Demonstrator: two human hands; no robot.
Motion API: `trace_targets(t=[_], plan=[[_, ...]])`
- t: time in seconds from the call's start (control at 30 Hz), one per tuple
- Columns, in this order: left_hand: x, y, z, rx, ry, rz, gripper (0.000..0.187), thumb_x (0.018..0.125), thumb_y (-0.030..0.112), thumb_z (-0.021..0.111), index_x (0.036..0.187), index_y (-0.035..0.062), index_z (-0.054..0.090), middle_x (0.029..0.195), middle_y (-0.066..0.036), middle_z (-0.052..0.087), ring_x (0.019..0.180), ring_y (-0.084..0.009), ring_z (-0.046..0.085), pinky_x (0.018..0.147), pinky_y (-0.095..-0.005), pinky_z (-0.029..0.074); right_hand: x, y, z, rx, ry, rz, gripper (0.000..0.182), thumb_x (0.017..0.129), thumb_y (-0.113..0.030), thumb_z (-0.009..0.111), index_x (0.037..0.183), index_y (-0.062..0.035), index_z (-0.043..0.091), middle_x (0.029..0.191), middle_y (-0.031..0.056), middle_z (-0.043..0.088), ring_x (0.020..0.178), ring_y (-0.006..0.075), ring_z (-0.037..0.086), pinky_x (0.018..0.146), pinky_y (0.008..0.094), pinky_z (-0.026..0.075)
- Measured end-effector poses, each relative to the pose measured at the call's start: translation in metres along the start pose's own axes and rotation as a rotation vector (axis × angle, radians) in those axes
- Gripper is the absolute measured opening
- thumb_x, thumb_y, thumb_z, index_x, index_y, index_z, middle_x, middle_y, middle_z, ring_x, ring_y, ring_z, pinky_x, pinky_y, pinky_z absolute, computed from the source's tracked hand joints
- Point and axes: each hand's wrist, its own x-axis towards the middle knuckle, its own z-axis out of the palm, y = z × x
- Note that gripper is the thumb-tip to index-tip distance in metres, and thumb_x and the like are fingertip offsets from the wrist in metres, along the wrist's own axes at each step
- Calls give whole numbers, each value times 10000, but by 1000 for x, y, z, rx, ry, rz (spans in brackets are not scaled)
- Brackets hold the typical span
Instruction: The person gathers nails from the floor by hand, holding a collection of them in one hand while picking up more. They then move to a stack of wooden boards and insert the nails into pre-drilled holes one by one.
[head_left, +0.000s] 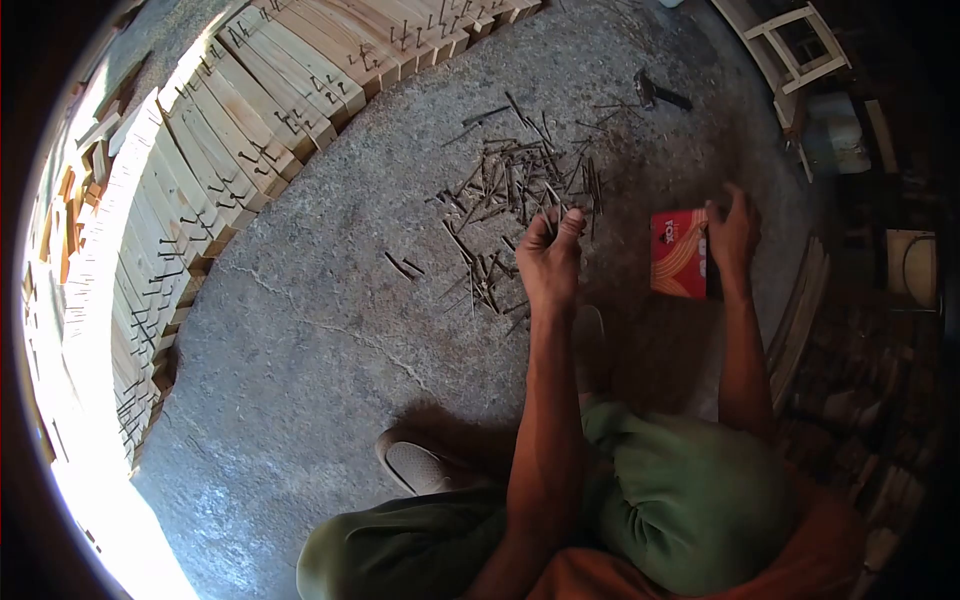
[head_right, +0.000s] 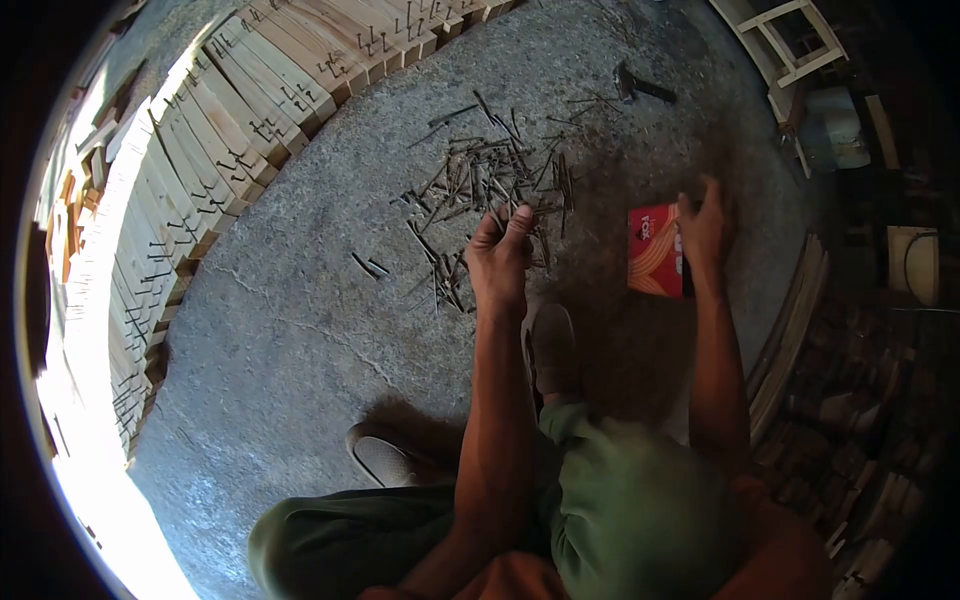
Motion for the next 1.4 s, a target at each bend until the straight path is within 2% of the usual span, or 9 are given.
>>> trace_targets(t=[0.13,0.37,0.6,0.73,0.8,0.87,0.97,1.07,1.4], plan=[[-5,15,-35,-95,141,-10,116,886,154,723,902,60,657,732,54,578,613,-31,442,538,-210,346,18,189,68,-66,-123,108,542,849,-326,680,1275,-24,534,1205,210,626,1131,387,591,944,440,466],[15,23,-48,4,250,91,125,865,110,742,887,35,645,772,13,628,665,-67,512,603,-233,402,27,165,40,-233,-185,111,338,900,-240,569,1145,-16,628,1093,253,645,1059,412,609,897,474,478],[92,34,-58,554,454,379,164,866,154,732,903,-1,695,808,-27,687,740,-91,575,703,-257,454,132,333,74,-123,-267,-6,368,931,-338,598,1091,-11,649,1055,212,668,988,382,640,835,435,487],[148,54,-61,891,548,436,186,852,183,731,906,7,712,792,-53,700,706,-126,585,672,-301,467,178,180,-12,-376,-961,383,369,914,-337,623,1093,-15,645,1037,204,674,1001,367,646,844,420,494],[171,53,-77,1180,570,482,222,841,210,724,968,28,712,813,-92,703,655,-181,582,641,-346,470,207,178,1,-607,-525,-55,390,884,-349,659,1079,-11,641,1011,192,683,988,371,651,832,414,501],[175,57,-67,1346,689,472,248,840,231,719,997,39,707,840,-108,703,660,-208,599,642,-360,473,249,166,40,-210,-359,-263,315,881,-295,664,1044,-25,645,1046,192,671,1016,371,635,846,417,496],[178,52,-41,1512,810,546,279,851,260,701,1060,76,691,915,-109,703,734,-252,660,651,-383,486,310,114,113,118,-410,-443,257,864,-116,640,1102,-23,612,1156,209,618,1103,386,583,913,430,468],[192,52,11,1606,396,521,185,886,232,656,1049,153,694,942,-97,680,797,-318,660,667,-410,494,337,78,163,77,-379,-629,370,808,29,599,1177,1,576,1253,248,560,1151,417,546,971,429,453],[269,64,33,1685,-58,437,180,809,80,720,981,125,747,955,-98,668,867,-280,671,738,-373,525,344,73,209,131,-553,-643,392,772,28,613,1160,-18,575,1250,259,576,1175,411,547,948,452,477]])
